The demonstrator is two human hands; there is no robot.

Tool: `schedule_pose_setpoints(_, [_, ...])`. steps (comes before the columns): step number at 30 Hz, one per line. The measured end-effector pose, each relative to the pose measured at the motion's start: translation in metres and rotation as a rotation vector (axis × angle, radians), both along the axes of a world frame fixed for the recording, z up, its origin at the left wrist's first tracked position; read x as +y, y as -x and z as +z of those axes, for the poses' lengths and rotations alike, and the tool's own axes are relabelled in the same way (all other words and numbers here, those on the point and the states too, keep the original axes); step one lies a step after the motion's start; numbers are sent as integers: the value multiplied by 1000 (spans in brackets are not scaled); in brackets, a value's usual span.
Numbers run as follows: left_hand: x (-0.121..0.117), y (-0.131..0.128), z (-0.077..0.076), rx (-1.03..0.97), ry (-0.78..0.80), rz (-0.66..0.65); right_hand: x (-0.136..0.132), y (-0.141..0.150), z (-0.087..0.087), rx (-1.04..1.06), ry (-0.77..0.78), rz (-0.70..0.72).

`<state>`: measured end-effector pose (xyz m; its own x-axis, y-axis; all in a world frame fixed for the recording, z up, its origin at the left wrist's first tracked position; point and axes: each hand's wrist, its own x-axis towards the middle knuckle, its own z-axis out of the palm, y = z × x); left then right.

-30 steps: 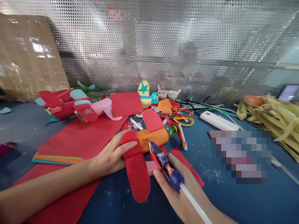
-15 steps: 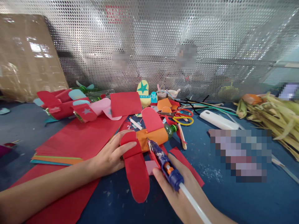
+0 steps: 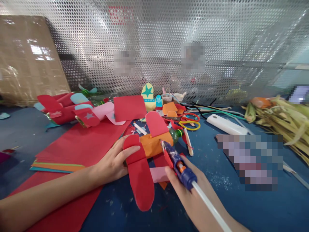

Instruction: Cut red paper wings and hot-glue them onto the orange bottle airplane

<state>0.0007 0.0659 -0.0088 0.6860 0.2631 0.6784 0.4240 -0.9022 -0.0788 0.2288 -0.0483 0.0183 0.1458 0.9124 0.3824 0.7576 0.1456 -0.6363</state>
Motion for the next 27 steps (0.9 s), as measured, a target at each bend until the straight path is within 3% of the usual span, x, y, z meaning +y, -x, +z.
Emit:
schedule_pose_setpoints(4, [1,-1,0,-12,0,-6,6,-3,13,23,19,44])
schedule_pose_setpoints(11, [3,2,-3,10,27,-38,-1,-9,19,-74,120,100])
schedule_pose_setpoints(16, [4,2,-1,19,12,-55,0,-16,8,-159,97,45])
schedule_pose_setpoints(21, [2,0,0,-1,14,-19,9,-19,-7,-84,39,-107])
schedule_pose_setpoints(27, [2,2,-3,12,14,-17,8,-20,-13,-56,159,-170])
